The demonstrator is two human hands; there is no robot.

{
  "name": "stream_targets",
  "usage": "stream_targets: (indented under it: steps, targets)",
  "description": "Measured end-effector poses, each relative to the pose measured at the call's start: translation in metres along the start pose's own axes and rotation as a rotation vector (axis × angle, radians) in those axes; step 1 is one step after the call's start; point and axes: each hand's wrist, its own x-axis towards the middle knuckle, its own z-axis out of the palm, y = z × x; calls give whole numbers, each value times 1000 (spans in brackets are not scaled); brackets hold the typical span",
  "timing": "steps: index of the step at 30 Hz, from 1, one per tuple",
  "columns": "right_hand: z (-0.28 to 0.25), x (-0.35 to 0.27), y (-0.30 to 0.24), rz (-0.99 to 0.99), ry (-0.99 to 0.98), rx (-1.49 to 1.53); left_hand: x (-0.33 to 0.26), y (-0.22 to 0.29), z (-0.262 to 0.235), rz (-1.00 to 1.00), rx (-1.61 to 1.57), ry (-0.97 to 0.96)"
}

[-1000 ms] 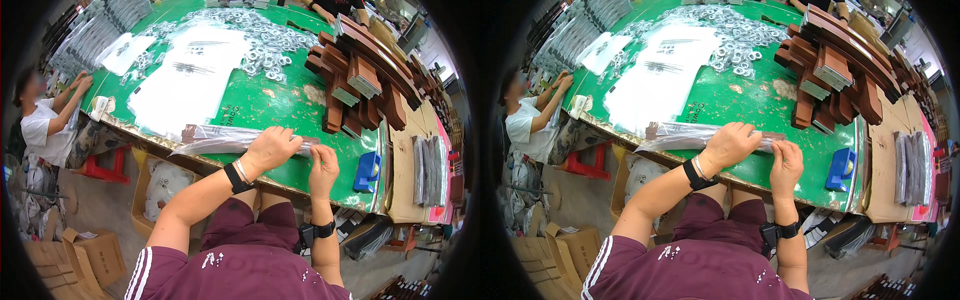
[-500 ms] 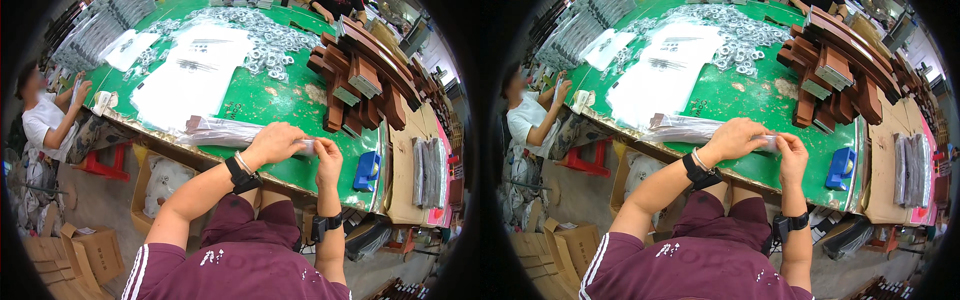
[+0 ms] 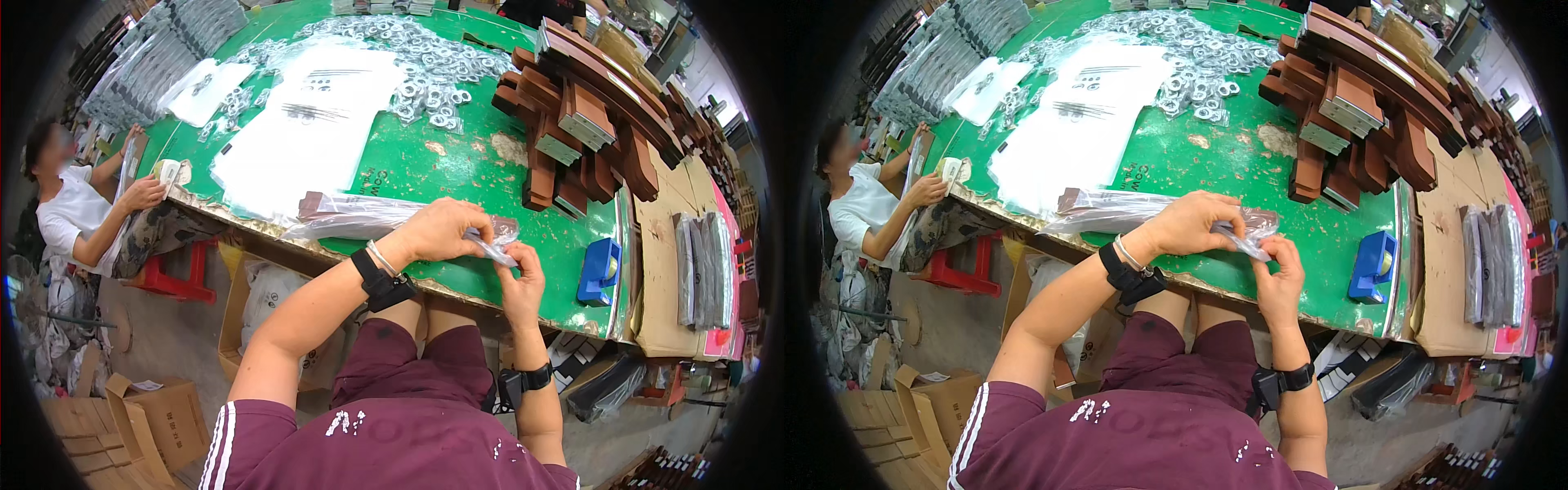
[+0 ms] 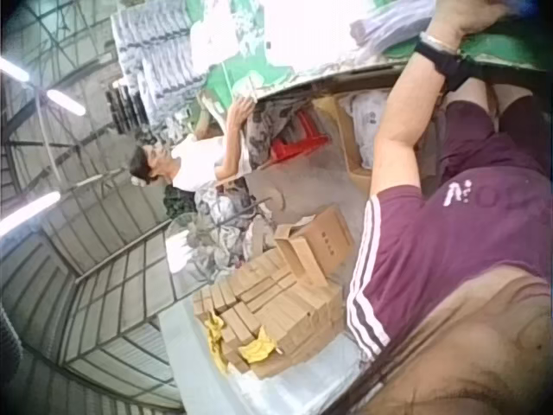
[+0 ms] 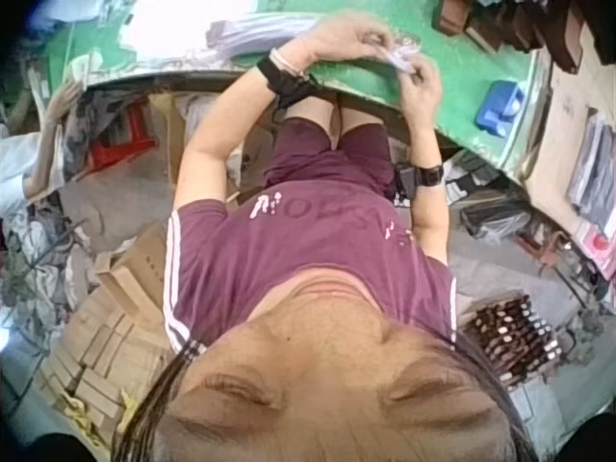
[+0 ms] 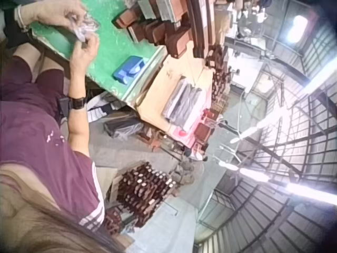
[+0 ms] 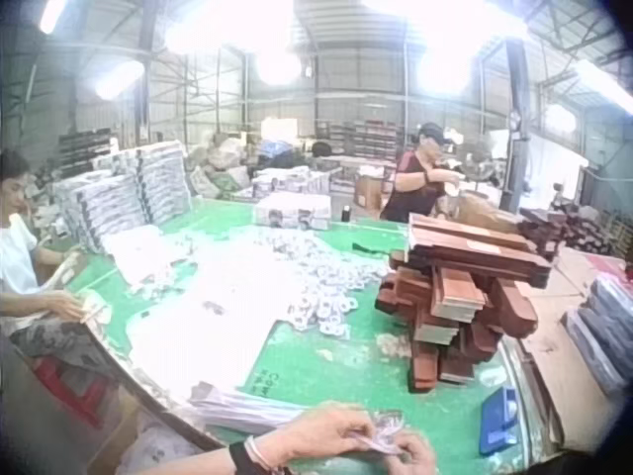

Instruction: Packing wooden furniture components into plastic bags and sealing them with tape in a factory setting.

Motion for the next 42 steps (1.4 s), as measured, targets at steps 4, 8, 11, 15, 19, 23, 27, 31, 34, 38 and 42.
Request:
stream_targets:
  steps: [4, 8, 11, 15, 19, 23, 27, 31, 34, 38, 42]
  targets:
    - [-7, -8, -1, 82, -130, -58, 0, 12, 0, 26, 230, -13]
    - [-7, -6, 1, -65, -246, -190, -3, 11, 2, 54, 362, -98]
    - [-16, 0, 18, 307, -438, 145, -2, 11, 4, 61, 386, -100]
    - [-13, -1, -4, 526, -238, 767, -4, 13, 3, 13, 324, -46]
    - [-12, -15, 9, 363, -175, 547, -3, 21, -3, 39, 367, -144]
    - [-4, -8, 2, -117, -64, 114, -5, 14, -1, 91, 402, -148]
    - [-6, -1, -12, -238, -16, -269, -5, 12, 2, 173, 437, -119]
    - [-5, -4, -14, -130, -60, -157, -2, 6, 6, 169, 431, -101]
    - [-2, -7, -18, -188, -22, -255, -1, 6, 8, 96, 417, -52]
    - [-1, -21, -7, -270, -37, -333, 0, 10, 7, 76, 480, -84]
    - [-15, -22, 3, 21, -138, -315, 0, 14, 5, 99, 479, -75]
